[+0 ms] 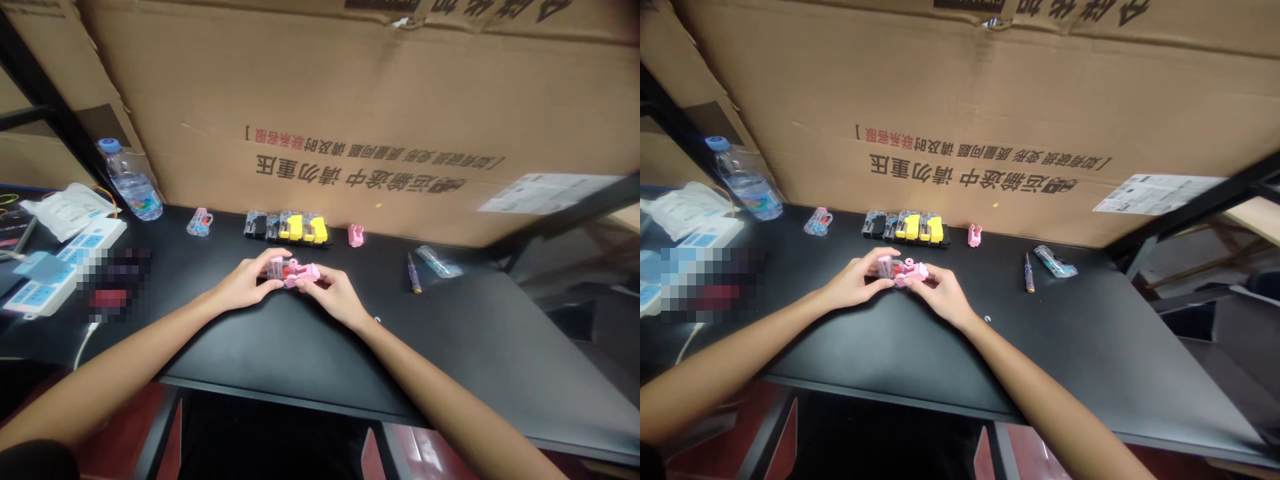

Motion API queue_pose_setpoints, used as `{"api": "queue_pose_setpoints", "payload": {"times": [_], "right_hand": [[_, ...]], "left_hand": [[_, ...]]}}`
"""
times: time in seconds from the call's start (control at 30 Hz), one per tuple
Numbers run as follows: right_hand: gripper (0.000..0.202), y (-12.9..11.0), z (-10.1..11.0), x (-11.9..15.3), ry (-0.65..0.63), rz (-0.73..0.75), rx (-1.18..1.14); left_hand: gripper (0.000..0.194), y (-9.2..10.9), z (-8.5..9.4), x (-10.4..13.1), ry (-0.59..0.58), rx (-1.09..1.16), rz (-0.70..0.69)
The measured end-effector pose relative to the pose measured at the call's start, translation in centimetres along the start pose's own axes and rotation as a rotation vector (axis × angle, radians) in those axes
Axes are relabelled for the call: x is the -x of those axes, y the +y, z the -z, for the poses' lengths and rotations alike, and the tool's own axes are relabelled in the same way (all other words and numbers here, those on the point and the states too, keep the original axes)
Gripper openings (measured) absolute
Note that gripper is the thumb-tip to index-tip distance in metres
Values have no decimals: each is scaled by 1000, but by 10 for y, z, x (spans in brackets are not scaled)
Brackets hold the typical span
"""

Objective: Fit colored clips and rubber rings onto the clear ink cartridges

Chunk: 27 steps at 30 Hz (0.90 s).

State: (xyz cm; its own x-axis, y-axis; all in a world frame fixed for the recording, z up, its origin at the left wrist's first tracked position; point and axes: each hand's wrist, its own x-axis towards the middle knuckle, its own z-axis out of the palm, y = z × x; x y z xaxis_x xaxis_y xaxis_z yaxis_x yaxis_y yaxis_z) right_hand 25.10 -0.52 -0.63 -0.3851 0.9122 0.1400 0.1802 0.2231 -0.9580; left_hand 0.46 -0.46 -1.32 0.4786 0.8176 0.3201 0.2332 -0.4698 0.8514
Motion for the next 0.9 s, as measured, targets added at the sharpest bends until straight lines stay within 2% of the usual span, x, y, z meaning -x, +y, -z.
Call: {"api": "queue_pose_setpoints", "payload": {"times": [0.33,0.63,0.8,0.9], "right_hand": [[41,1,-1,0,32,-13,15],[38,-3,-3,0,47,-44,-16],[38,-8,-5,-1,53,-42,-36],[45,-7,-7,-1,111,-60,-152]], "left_hand": [[54,0,1,-2,-18,46,45],[55,2,2,-3,-27,9,15],[71,4,5,-4,-4,-21,10],[58,5,7,-4,9,-50,-27]]}}
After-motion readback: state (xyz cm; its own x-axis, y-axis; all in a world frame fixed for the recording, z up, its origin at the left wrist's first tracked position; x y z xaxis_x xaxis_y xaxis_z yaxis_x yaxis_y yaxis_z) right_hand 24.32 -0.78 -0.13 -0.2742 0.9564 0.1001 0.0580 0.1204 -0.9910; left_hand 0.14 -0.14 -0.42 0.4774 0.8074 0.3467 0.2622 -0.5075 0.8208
